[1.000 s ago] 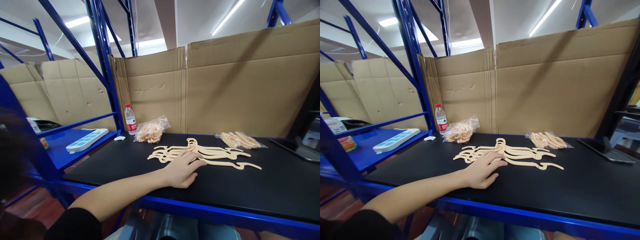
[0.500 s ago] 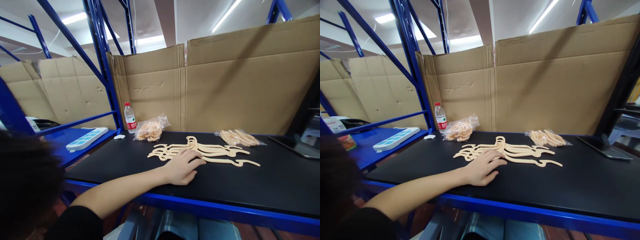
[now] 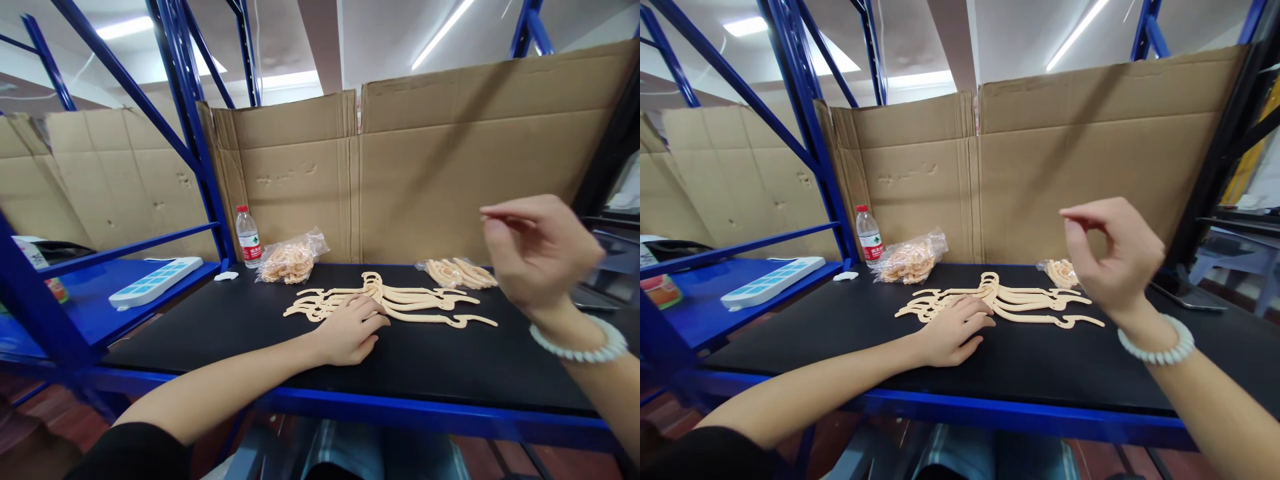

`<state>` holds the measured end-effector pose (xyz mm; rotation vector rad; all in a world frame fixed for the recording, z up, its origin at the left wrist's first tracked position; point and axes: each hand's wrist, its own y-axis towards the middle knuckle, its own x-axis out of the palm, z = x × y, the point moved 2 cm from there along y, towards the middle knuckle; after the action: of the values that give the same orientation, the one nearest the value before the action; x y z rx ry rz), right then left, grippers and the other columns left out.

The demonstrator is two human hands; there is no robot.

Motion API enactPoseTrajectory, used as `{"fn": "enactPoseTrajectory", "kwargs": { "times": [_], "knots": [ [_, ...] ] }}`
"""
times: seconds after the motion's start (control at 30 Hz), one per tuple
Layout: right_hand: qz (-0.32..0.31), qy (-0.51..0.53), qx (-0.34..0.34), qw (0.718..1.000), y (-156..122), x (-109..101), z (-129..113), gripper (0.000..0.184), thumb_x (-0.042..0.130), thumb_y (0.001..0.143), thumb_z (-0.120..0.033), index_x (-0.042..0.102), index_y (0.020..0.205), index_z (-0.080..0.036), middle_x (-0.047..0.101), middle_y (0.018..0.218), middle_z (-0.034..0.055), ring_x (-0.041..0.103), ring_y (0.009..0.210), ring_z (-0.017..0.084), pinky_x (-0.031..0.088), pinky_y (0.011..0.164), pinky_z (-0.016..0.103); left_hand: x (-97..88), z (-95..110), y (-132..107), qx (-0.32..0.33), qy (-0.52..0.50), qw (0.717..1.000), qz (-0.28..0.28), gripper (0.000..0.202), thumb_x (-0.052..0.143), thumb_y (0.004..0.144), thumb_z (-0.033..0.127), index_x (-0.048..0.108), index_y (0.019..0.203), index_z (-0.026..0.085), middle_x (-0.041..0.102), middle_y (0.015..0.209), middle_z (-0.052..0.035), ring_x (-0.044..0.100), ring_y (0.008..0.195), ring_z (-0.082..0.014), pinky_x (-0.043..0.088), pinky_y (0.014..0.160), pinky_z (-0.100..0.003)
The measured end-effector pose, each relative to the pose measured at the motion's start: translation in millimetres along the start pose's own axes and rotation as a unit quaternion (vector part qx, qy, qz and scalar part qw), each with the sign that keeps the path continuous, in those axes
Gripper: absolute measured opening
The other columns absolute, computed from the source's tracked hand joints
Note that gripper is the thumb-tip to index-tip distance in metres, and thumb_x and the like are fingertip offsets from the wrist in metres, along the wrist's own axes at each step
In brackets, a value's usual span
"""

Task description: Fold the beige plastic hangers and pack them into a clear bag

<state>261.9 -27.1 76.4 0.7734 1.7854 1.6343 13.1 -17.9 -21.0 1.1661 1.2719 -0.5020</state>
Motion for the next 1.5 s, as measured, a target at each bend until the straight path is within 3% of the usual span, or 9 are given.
{"fn": "enactPoseTrajectory", "kwargs": {
  "times": [0.1, 0.17, 0.37, 0.43, 0.53, 0.9, 1.5],
  "knots": [
    [-0.037, 0.0, -0.006, 0.999, 14.1, 23.7, 31.8, 0.013, 0.056, 0.083, -0.021, 0.067, 0.086, -0.014, 0.066, 0.079, 0.008, 0.059, 0.07, 0.013, 0.048, 0.066, 0.024, -0.5, -3.6, -0.3, -0.018, 0.005, 1.0, 0.009, 0.03, 0.048, 0.082, 0.018, 0.052, 0.112, 0.017, 0.057, 0.114, -0.0088, 0.046, 0.113, -0.0232, 0.032, 0.101, -0.038],
    [-0.101, -0.011, 0.05, 0.994, 11.0, 40.7, 61.9, 0.017, 0.054, 0.084, -0.024, 0.068, 0.085, -0.015, 0.068, 0.08, 0.0075, 0.059, 0.066, 0.012, 0.046, 0.063, 0.022, 0.5, -7.0, -0.8, -0.034, 0.006, 0.999, 0.015, 0.028, 0.047, 0.082, 0.018, 0.052, 0.11, 0.017, 0.057, 0.111, -0.0084, 0.047, 0.111, -0.023, 0.034, 0.099, -0.038],
    [-0.195, -0.062, 0.228, 0.952, -52.6, 60.6, 144.9, 0.019, 0.055, 0.075, -0.03, 0.068, 0.08, -0.017, 0.069, 0.071, 0.0063, 0.063, 0.067, 0.019, 0.046, 0.065, 0.028, 4.6, -15.0, -1.5, -0.072, -0.003, 0.997, 0.023, 0.027, 0.047, 0.082, 0.019, 0.052, 0.109, 0.02, 0.059, 0.107, -0.0073, 0.05, 0.106, -0.0221, 0.036, 0.095, -0.036],
    [-0.284, -0.092, 0.248, 0.921, -71.6, 61.3, 163.6, 0.018, 0.057, 0.072, -0.031, 0.068, 0.075, -0.018, 0.069, 0.069, 0.0066, 0.063, 0.066, 0.021, 0.045, 0.063, 0.03, 5.3, -16.3, -1.8, -0.078, 0.0, 0.997, 0.022, 0.027, 0.048, 0.081, 0.02, 0.053, 0.108, 0.02, 0.059, 0.107, -0.0068, 0.05, 0.106, -0.0221, 0.036, 0.095, -0.036],
    [-0.361, -0.127, 0.26, 0.886, -83.5, 59.2, 180.8, 0.019, 0.055, 0.072, -0.033, 0.069, 0.075, -0.019, 0.07, 0.07, 0.006, 0.063, 0.068, 0.023, 0.044, 0.062, 0.031, 6.0, -17.8, -2.6, -0.085, 0.006, 0.996, 0.019, 0.025, 0.048, 0.08, 0.02, 0.054, 0.105, 0.02, 0.06, 0.107, -0.0063, 0.05, 0.106, -0.022, 0.037, 0.093, -0.035],
    [-0.433, -0.202, 0.236, 0.846, -86.0, 62.5, 180.7, 0.028, 0.048, 0.078, -0.037, 0.069, 0.087, -0.022, 0.072, 0.088, 0.0067, 0.065, 0.083, 0.026, 0.045, 0.066, 0.031, 6.0, -18.9, -3.9, -0.087, 0.003, 0.996, 0.018, 0.02, 0.048, 0.08, 0.02, 0.056, 0.099, 0.02, 0.06, 0.103, -0.0058, 0.051, 0.104, -0.0214, 0.038, 0.091, -0.034],
    [-0.449, -0.185, 0.225, 0.845, -92.2, 64.4, 187.8, 0.029, 0.048, 0.077, -0.039, 0.07, 0.085, -0.022, 0.072, 0.084, 0.0069, 0.066, 0.08, 0.026, 0.046, 0.065, 0.031, 7.1, -21.2, -4.5, -0.102, 0.004, 0.995, 0.02, 0.02, 0.05, 0.079, 0.02, 0.056, 0.098, 0.02, 0.06, 0.1, -0.0047, 0.051, 0.099, -0.0202, 0.038, 0.086, -0.033]
  ]
}}
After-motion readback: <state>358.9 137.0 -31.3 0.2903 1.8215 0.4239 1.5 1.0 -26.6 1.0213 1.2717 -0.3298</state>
